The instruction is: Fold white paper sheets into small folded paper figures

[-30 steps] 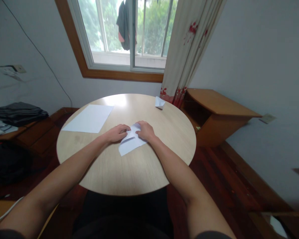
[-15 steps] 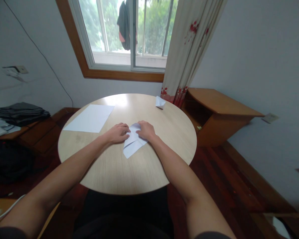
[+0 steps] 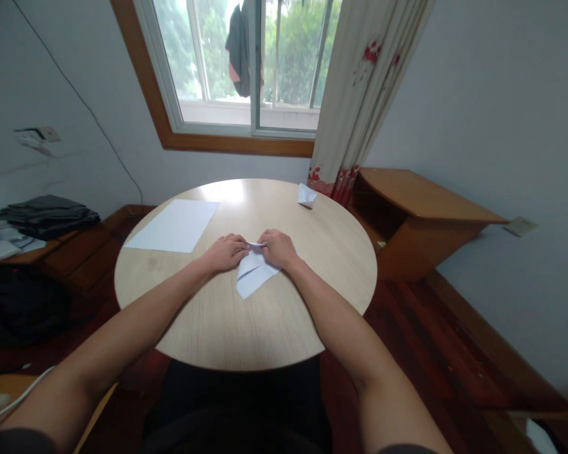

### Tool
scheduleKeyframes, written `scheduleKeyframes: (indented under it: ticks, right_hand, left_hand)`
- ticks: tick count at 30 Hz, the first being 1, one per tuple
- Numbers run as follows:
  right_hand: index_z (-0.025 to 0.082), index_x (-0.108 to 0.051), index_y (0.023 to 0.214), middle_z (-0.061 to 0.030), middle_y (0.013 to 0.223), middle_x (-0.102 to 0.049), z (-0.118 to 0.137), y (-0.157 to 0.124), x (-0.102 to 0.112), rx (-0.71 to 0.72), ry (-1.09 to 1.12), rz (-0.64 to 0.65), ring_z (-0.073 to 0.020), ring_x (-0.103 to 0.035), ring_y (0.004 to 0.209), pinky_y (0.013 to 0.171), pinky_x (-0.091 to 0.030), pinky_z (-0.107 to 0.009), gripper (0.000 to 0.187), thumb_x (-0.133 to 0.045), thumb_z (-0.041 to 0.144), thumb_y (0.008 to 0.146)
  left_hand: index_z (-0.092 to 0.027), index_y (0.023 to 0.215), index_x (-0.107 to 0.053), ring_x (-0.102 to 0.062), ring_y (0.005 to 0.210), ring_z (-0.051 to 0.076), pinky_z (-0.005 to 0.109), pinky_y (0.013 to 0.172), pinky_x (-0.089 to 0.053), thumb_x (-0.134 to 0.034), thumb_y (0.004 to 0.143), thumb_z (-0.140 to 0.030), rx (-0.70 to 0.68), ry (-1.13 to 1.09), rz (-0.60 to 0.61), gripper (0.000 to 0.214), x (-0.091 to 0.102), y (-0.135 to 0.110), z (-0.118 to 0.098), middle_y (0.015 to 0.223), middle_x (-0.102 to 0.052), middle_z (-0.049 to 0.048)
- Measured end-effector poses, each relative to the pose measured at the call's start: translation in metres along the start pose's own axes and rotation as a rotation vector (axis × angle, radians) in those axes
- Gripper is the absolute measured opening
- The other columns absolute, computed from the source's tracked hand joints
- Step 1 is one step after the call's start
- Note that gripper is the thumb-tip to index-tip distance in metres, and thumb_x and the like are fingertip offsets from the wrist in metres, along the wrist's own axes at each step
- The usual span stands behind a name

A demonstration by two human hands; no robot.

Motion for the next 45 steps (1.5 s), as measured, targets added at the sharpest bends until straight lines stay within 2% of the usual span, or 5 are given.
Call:
scheduleKeyframes:
  ticks: [11, 17, 25, 33, 45]
  right_hand:
    - [0.017, -0.068, 0.079, -0.0053, 0.102, -0.068, -0.008, -0.002, -0.01, 0.089, 0.378, 0.086, -0.0188, -0.063, 0.097, 0.09, -0.046, -0.03, 0.038, -0.048, -0.002, 0.053]
    - [0.015, -0.069, 0.082, -0.0069, 0.111, -0.066, -0.007, -0.005, -0.01, 0.046, 0.49, 0.21, -0.0177, -0.061, 0.098, 0.088, -0.045, -0.028, 0.022, -0.054, 0.008, 0.067]
    - [0.015, -0.068, 0.092, -0.0081, 0.093, -0.069, -0.008, -0.001, -0.01, -0.15, 0.057, 0.185, -0.0183, -0.061, 0.082, 0.071, -0.043, -0.027, 0.029, -0.064, 0.04, 0.076]
    - [0.016, -0.069, 0.096, -0.008, 0.093, -0.069, -0.021, -0.008, -0.018, -0.283, 0.059, 0.404, -0.0183, -0.061, 0.079, 0.066, -0.042, -0.025, 0.034, -0.073, 0.032, 0.067]
    - [0.011, -0.069, 0.092, -0.0027, 0.077, -0.062, -0.026, -0.005, -0.004, -0.318, 0.426, 0.246, -0.0116, -0.053, 0.066, 0.059, -0.039, -0.022, 0.03, -0.07, 0.02, 0.064]
  left_hand:
    - [-0.016, 0.118, -0.058, -0.057, 0.104, 0.024, 0.04, 0.095, -0.044, -0.054, 0.079, -0.034, 0.088, -0.165, -0.111, 0.043, -0.008, 0.001, 0.02, 0.112, -0.063, 0.0088]
    - [-0.019, 0.104, -0.068, -0.057, 0.103, 0.023, 0.04, 0.095, -0.044, -0.051, 0.083, -0.036, 0.039, -0.125, -0.067, 0.032, -0.011, 0.003, 0.018, 0.109, -0.066, 0.0071]
    - [-0.018, 0.102, -0.071, -0.056, 0.102, 0.022, 0.037, 0.097, -0.042, -0.05, 0.085, -0.034, -0.033, -0.137, -0.05, 0.031, -0.009, 0.003, 0.008, 0.109, -0.063, 0.0091]
    - [-0.015, 0.104, -0.069, -0.06, 0.091, 0.023, 0.034, 0.086, -0.046, -0.057, 0.08, -0.042, 0.155, -0.185, -0.057, 0.039, -0.006, 0.001, 0.007, 0.102, -0.063, 0.0109]
    - [-0.012, 0.077, -0.071, -0.057, 0.066, 0.015, 0.026, 0.061, -0.04, -0.058, 0.075, -0.045, 0.444, -0.657, -0.044, 0.035, -0.009, 0.0, 0.027, 0.071, -0.068, 0.0055]
Point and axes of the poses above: each hand's wrist, its own y-axis towards the middle knuckle, its own x-axis out of the back of the hand, z = x × y, the point moved 8 cm from there along y, towards the middle knuckle
